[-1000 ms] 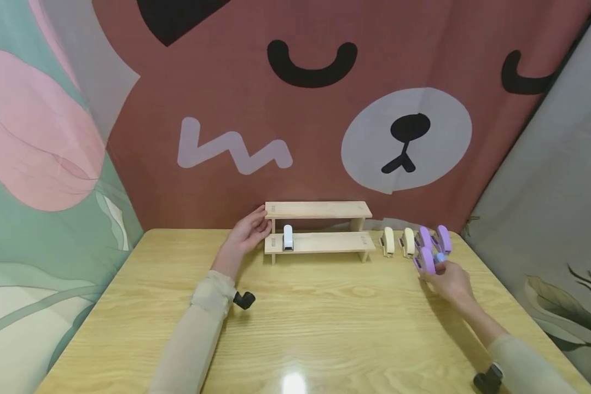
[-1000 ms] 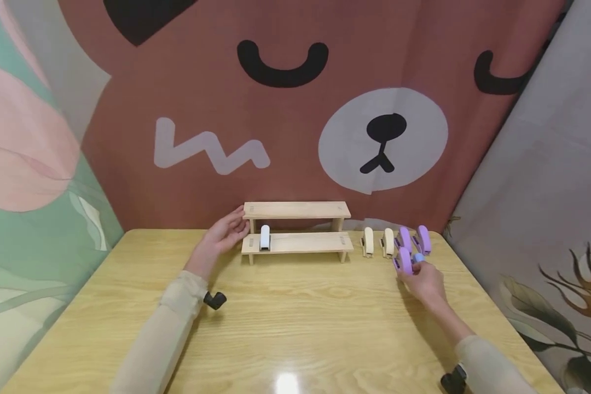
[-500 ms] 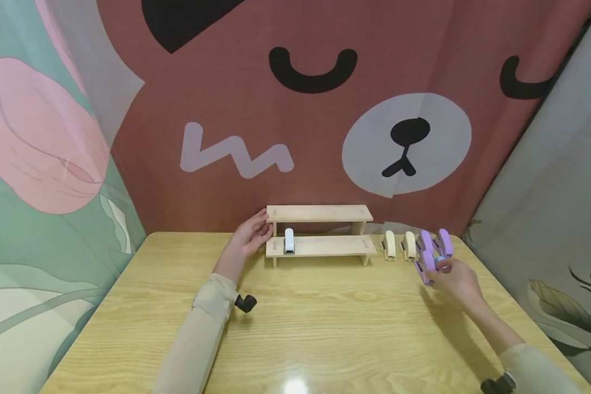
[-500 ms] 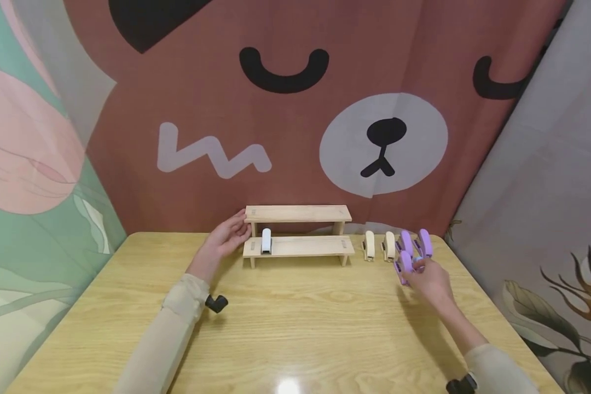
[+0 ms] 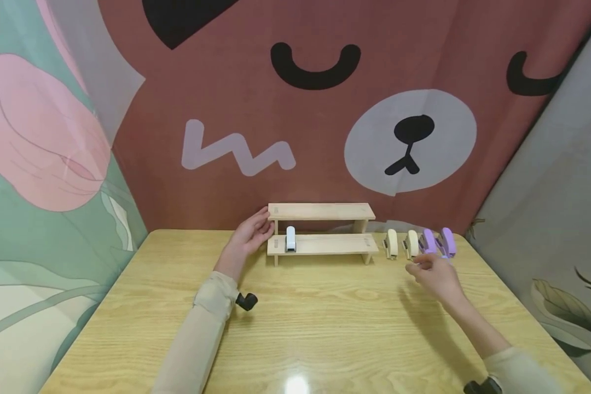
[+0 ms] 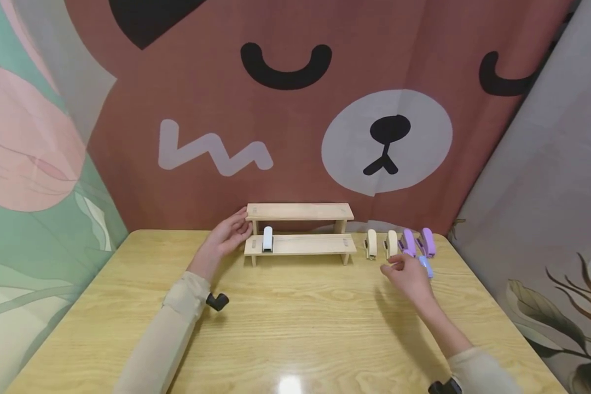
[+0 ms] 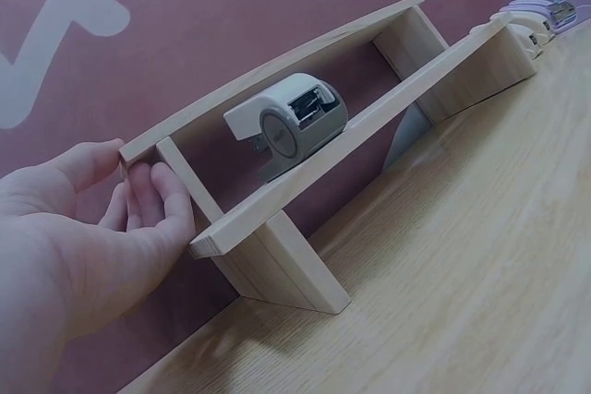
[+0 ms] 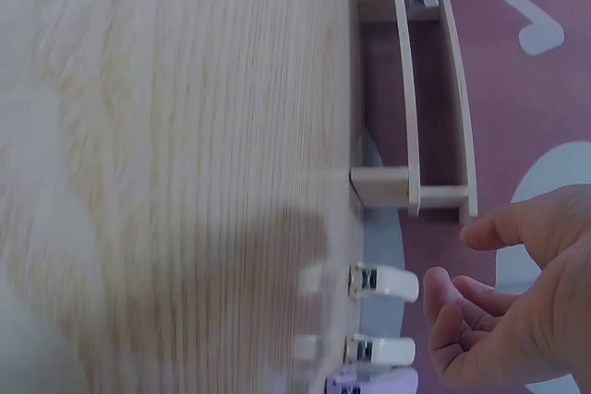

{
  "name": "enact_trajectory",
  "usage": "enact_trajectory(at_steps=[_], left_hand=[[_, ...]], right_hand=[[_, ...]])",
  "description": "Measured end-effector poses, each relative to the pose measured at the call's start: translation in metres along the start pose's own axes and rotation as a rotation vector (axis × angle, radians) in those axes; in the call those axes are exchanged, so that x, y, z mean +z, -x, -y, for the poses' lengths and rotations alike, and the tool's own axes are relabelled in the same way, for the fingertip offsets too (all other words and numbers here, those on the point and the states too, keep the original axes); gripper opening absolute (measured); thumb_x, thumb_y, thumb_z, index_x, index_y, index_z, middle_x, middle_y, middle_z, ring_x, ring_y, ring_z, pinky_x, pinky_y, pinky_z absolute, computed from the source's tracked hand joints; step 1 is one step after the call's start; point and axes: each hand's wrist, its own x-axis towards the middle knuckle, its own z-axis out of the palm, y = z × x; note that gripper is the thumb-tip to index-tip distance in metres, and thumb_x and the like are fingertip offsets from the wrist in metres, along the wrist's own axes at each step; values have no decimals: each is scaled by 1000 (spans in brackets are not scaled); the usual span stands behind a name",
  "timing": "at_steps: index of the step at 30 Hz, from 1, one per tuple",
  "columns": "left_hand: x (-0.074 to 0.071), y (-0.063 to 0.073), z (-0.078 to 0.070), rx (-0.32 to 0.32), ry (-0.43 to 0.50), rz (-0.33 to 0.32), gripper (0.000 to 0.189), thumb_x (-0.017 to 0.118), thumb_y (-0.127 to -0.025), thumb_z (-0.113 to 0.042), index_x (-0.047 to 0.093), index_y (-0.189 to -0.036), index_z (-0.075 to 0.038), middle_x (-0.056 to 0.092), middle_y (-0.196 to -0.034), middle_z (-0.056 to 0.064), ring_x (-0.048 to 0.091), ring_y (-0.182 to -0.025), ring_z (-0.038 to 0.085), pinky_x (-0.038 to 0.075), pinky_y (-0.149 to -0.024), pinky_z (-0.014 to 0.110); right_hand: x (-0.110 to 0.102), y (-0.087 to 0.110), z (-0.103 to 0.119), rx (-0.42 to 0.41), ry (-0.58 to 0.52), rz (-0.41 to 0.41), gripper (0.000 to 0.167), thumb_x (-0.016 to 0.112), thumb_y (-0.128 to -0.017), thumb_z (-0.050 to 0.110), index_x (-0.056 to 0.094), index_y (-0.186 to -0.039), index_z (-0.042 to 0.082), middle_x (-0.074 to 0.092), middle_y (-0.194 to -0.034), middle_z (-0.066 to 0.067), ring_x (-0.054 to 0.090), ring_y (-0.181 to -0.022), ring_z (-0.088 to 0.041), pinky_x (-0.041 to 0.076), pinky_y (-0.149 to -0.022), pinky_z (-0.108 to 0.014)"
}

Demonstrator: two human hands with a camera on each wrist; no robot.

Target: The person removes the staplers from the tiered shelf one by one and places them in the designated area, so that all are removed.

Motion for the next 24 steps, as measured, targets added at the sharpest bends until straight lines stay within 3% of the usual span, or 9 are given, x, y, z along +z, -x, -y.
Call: enact_trajectory(at_steps=[10,15,24], left_hand=[[0,-1,-2,-6,-2,-6,49,57,-104,-1,47,-150,-10,52,-116,9,53,-99,16,49,-96,29],[-1,-3,-3,2,-8,2,49,57,-104,-2,46,-151,-10,52,-119,9,53,-100,16,49,-96,29],[-3,-5,-1,-12,-12,-5,49,59,-103,-3,48,-151,-11,50,-123,10,51,-104,17,52,-92,29]], right_hand=[[29,-4,26,-16,-71,33,39,68,-99,27,64,-118,-8,71,-98,-18,71,-79,-29,54,-64,-34],[49,-11,45,-21,-101,52,35,67,-99,25,66,-117,-5,70,-98,-15,70,-79,-26,54,-66,-34],[89,-26,83,-60,-205,85,29,69,-98,20,67,-111,-5,70,-95,-15,70,-83,-35,57,-69,-34]])
